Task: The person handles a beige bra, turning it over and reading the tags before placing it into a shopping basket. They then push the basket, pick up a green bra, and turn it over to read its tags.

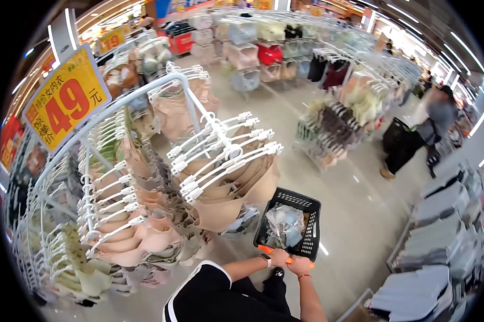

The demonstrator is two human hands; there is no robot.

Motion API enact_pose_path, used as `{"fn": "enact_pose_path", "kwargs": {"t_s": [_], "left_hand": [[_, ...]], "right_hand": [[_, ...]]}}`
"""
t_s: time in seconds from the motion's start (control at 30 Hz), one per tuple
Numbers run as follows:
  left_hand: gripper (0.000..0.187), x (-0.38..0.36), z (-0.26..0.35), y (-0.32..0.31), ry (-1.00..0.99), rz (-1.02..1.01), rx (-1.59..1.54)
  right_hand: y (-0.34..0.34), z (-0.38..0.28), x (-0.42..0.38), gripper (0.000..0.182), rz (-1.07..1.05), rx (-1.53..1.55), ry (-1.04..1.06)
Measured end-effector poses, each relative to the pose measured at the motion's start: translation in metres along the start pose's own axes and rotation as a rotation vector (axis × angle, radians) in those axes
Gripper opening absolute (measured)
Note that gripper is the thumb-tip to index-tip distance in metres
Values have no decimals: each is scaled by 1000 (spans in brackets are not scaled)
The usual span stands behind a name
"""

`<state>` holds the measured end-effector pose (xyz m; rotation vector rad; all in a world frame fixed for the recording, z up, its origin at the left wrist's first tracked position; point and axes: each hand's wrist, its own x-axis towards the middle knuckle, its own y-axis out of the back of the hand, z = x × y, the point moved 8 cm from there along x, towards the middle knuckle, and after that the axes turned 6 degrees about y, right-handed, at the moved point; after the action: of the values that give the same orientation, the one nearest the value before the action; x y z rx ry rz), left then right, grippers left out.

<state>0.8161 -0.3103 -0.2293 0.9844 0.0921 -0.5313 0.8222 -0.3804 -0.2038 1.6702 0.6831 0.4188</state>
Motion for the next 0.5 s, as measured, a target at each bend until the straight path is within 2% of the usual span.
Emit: {"fn": "enact_pose_path", "kwargs": {"t_s": [0.2, 0.3, 0.37, 0.5], "left_hand": [[20, 78, -15, 53, 230, 66, -9], [20, 115, -32, 68, 342, 97, -101], [21, 137, -38, 82, 368, 104, -104], [23, 171, -64, 105, 426, 185, -134]], "right_hand": [[22, 67, 81, 25, -24, 31, 159], [34, 91, 121, 24, -125, 28, 211], [38, 104, 151, 24, -234, -15, 258], [52, 120, 202, 24, -219, -5, 305]]}}
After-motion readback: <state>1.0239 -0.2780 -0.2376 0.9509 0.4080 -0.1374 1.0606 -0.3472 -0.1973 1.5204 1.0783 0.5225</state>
